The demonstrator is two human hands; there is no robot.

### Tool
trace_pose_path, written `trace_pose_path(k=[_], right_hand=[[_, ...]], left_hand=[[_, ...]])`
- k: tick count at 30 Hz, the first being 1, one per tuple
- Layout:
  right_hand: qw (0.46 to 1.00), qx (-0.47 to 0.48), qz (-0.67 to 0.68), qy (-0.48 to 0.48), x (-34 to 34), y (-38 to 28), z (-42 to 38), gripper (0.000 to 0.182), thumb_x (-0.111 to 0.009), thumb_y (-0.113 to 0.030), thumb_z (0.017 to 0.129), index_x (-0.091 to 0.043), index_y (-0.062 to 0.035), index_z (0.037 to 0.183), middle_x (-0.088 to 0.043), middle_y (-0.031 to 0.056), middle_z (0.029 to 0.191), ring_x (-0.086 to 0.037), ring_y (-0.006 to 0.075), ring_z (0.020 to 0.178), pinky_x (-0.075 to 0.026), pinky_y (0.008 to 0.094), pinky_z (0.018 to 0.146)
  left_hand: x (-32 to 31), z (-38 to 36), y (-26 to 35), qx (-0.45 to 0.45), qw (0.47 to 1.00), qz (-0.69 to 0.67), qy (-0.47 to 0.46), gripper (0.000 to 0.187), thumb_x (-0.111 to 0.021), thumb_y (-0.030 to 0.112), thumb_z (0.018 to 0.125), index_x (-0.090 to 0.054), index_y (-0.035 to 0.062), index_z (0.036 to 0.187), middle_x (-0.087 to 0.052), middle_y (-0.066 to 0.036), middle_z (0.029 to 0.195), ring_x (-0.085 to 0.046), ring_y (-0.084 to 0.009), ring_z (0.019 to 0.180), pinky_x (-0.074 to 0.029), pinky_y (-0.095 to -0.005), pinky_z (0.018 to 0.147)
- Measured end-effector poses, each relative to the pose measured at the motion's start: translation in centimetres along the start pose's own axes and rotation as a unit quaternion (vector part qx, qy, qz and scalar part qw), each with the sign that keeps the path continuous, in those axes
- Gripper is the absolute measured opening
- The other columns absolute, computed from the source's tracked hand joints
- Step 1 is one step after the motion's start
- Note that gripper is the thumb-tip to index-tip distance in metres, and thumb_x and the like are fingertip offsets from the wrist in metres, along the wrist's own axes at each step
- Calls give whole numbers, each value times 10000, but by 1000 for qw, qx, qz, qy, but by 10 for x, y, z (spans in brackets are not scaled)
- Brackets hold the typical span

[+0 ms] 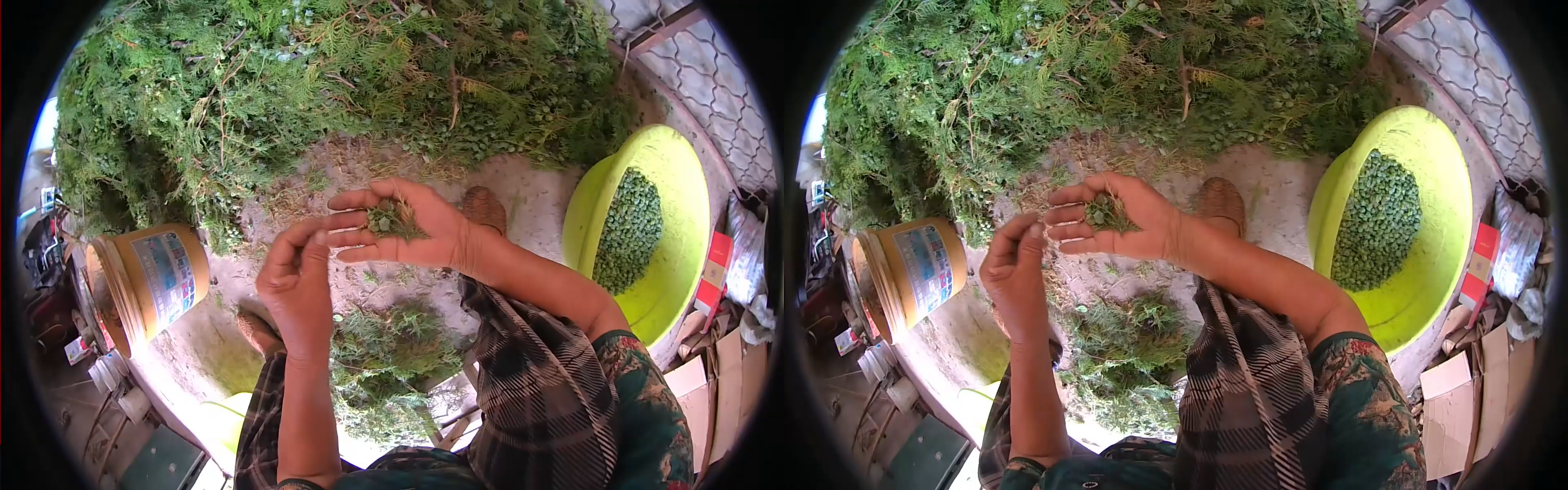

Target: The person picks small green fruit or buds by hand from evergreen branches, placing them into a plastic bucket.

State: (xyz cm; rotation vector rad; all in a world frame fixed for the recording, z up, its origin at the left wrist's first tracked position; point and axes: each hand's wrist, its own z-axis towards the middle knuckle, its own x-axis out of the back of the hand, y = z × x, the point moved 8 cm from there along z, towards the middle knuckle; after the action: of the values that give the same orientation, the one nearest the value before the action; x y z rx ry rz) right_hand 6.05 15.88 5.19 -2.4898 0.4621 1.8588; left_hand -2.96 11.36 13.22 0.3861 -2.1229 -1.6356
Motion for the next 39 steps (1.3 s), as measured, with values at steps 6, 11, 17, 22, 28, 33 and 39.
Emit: trace_pose_path(k=[6,11,17,22,28,33,39], right_hand=[[995,59,-64,-51,-6,1,-4,371,-370,-212,935,-492,50,1167,-501,145,1166,-520,260,1058,-443,420,957],[936,163,-305,-63,0,-12,-8,421,-350,-239,952,-430,48,1250,-519,136,1194,-522,258,1088,-438,414,952],[997,2,-37,-67,29,0,-9,411,-371,-257,958,-461,38,1229,-543,109,1098,-539,255,1069,-430,469,956],[990,39,-131,-20,29,-2,-16,327,-515,-197,920,-497,43,1141,-558,83,964,-569,217,1003,-493,445,888],[933,45,-346,89,54,-10,-17,238,-636,-131,849,-518,24,985,-569,56,779,-591,130,643,-557,313,592],[905,76,-408,92,43,-19,-25,199,-603,-94,851,-537,57,961,-556,54,624,-565,139,526,-498,274,456],[879,97,-451,122,54,-21,-28,253,-560,-133,896,-538,68,1048,-563,43,676,-550,105,550,-487,255,506]], left_hand=[[-42,-5,15,-153,940,299,-65,171,-638,-13,798,-597,-23,964,-614,-75,855,-563,-93,703,-470,-241,621],[-35,3,-28,-68,965,244,-70,197,-654,-18,745,-569,-12,923,-592,-95,837,-588,-114,659,-460,-227,528],[-21,2,-33,9,992,123,-9,123,-609,-15,794,-539,-24,896,-558,-28,796,-543,-33,645,-438,-183,537],[-18,2,-38,25,990,137,12,126,-609,-10,796,-537,-26,897,-563,-29,777,-545,-41,646,-442,-183,542],[-13,4,-58,51,991,122,1,138,-611,-12,795,-535,-20,910,-574,-43,772,-559,-63,635,-461,-201,553],[23,12,-90,147,986,53,48,167,-582,35,825,-535,7,983,-585,-67,827,-579,-111,662,-478,-217,567],[-1,2,-110,269,893,-355,-64,238,-540,145,890,-531,24,1094,-585,-70,943,-570,-129,738,-483,-234,585]])
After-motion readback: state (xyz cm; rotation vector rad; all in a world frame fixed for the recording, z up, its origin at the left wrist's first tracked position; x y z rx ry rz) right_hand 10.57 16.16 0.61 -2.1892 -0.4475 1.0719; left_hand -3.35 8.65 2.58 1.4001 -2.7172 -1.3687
